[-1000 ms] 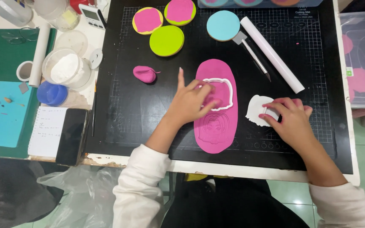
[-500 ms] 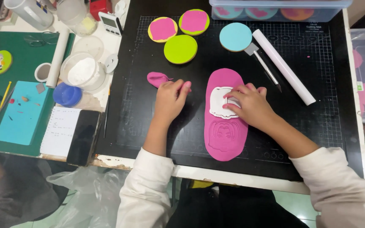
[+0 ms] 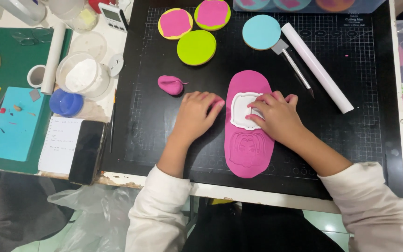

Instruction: The person presses a white cookie cutter into a pink clay sheet to imprint a shape, then removes the cutter and rolls the clay flat with a white rolling pin. The person repeats the rolling action to flatten the clay further.

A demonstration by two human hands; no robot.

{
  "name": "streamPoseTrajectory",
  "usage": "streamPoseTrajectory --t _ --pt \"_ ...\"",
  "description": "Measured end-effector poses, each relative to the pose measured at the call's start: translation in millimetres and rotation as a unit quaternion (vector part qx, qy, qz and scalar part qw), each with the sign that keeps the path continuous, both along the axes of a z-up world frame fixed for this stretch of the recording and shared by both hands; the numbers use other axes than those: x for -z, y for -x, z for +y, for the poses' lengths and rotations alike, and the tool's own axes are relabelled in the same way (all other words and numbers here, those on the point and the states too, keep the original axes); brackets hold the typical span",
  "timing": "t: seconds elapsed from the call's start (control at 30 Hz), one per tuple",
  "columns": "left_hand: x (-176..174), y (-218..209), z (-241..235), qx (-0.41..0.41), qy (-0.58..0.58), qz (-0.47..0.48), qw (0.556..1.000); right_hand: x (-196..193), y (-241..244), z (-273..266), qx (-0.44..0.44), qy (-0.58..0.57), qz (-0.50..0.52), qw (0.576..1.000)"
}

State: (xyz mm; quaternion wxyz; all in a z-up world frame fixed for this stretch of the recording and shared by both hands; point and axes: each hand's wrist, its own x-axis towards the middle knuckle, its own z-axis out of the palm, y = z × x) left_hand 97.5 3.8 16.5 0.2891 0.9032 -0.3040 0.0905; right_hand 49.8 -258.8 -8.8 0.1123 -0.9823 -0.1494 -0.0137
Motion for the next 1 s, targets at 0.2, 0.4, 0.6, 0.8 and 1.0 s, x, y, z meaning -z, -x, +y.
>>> streamPoseTrajectory --t 0.2,0.4,0.6,0.8,1.0 --pt "16.4 29.2 -44.1 0.019 -0.077 -0.134 0.988 5.0 2.9 -0.3 0.003 0.035 -0.03 0.999" --pt "33.8 25.3 -54.0 0.021 -0.117 -0.16 0.98 0.0 8.0 -2.0 -0.012 0.047 -0.066 0.997" --pt "30.8 30.6 -68.6 -0.017 -0.162 -0.113 0.98 -9.4 14.2 -7.3 0.003 0.069 -0.041 0.997" --pt "34.7 32.4 -66.4 -0.019 -0.158 -0.121 0.98 24.6 18.9 -15.5 -0.011 0.071 -0.087 0.994" --pt "7.8 36.9 -60.7 -0.016 -0.149 -0.125 0.981 24.8 14.2 -14.6 -0.016 0.061 -0.103 0.993"
